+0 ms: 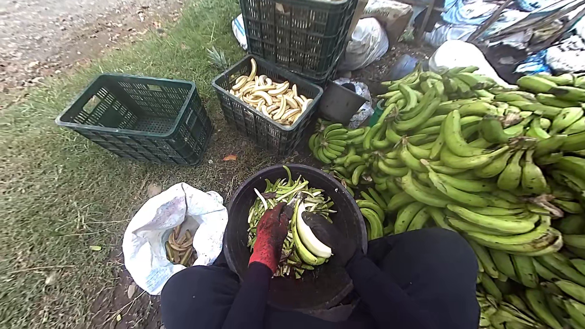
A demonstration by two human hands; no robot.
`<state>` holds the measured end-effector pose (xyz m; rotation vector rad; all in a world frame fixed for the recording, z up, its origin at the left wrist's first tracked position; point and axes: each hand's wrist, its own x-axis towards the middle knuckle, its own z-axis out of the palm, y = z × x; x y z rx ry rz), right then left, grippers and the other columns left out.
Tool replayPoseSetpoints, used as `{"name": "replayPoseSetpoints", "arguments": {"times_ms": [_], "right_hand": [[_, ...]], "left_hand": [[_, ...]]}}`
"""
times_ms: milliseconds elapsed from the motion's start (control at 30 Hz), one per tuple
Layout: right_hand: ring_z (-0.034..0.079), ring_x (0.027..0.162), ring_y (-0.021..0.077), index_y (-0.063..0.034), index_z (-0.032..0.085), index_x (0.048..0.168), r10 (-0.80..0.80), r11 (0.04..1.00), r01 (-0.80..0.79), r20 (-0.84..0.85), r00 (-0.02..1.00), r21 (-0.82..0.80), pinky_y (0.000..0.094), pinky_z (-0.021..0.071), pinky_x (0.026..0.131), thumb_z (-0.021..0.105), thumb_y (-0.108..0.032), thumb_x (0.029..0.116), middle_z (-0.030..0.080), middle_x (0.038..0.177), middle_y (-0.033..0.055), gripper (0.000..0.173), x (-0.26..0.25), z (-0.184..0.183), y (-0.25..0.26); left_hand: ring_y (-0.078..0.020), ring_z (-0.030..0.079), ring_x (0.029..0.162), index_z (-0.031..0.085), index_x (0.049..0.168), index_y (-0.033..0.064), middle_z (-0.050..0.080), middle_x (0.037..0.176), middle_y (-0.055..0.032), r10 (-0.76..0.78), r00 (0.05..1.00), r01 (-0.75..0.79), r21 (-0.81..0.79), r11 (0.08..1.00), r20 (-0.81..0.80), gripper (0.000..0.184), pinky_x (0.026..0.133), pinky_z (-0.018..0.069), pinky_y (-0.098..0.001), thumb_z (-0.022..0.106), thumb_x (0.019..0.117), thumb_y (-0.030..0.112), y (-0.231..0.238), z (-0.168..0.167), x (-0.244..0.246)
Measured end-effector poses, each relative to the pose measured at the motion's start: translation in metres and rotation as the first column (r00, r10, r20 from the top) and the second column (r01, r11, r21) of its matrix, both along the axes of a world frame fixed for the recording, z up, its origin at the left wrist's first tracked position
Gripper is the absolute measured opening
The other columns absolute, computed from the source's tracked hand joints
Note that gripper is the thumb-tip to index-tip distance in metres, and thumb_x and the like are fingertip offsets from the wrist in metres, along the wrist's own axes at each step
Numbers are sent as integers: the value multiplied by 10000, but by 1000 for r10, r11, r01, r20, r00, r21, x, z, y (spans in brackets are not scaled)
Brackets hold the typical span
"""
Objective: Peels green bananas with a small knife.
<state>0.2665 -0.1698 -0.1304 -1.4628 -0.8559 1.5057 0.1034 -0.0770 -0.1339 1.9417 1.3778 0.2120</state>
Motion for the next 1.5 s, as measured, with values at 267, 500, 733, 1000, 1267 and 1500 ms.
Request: {"name": "replayPoseSetpoints", "arguments": {"times_ms": [267, 500, 733, 1000, 1267, 1500], "right_hand": [[662, 711, 162, -39, 568, 1240, -373, 925, 373, -354, 858, -72, 323, 567, 595, 237, -399, 1121, 683, 900, 108, 504, 19, -24, 0], [557, 509, 111, -95, 494, 983, -619, 758, 525, -682, 389, -388, 226, 482, 444, 164, -462, 1089, 554, 670, 35, 505, 24, 43, 12], [552, 700, 154, -49, 485, 1205, -686, 718, 623, -466, 559, -311, 294, 495, 642, 213, -292, 1127, 552, 877, 96, 373, 8, 52, 18], [665, 994, 149, -72, 503, 1455, -79, 996, 70, 169, 982, 61, 362, 574, 888, 295, -396, 1103, 663, 1184, 114, 521, -13, 4, -4], [637, 612, 168, -111, 554, 1229, -320, 941, 323, -580, 749, -102, 308, 541, 517, 231, -464, 1103, 667, 825, 89, 495, 27, -27, 1], [512, 437, 76, -47, 539, 990, -611, 774, 507, -656, 443, -378, 179, 410, 364, 270, -328, 1102, 550, 633, 56, 405, 26, 76, 7]], "left_hand": [[-289, 653, 1159, 584, 1457, 258, 691, 1240, -122, -168, 982, 161, 82, 984, 88, 439, 1032, 508, -511, 507, 1038, 364, -29, 20, 8], [-350, 719, 957, 698, 1326, 261, 737, 1080, -146, -352, 936, 269, 581, 769, 32, 500, 829, 566, -576, 592, 938, 557, -59, 15, 7], [-388, 700, 992, 692, 1344, 213, 720, 1103, -192, -245, 965, 177, 464, 868, 91, 466, 855, 550, -588, 597, 942, 427, -53, 25, 13], [-223, 615, 1259, 603, 1431, 245, 668, 1332, -80, 51, 992, -44, -68, 997, 113, 415, 1094, 477, -470, 414, 1092, 394, -10, 4, 5], [-220, 651, 1158, 605, 1432, 239, 693, 1238, -85, -160, 957, 153, 47, 987, 242, 416, 1039, 515, -465, 474, 1067, 390, -30, 14, -2], [-336, 708, 964, 674, 1363, 258, 727, 1071, -154, -494, 863, 384, 497, 778, 105, 487, 835, 570, -565, 587, 956, 511, -50, 16, -4]]}}
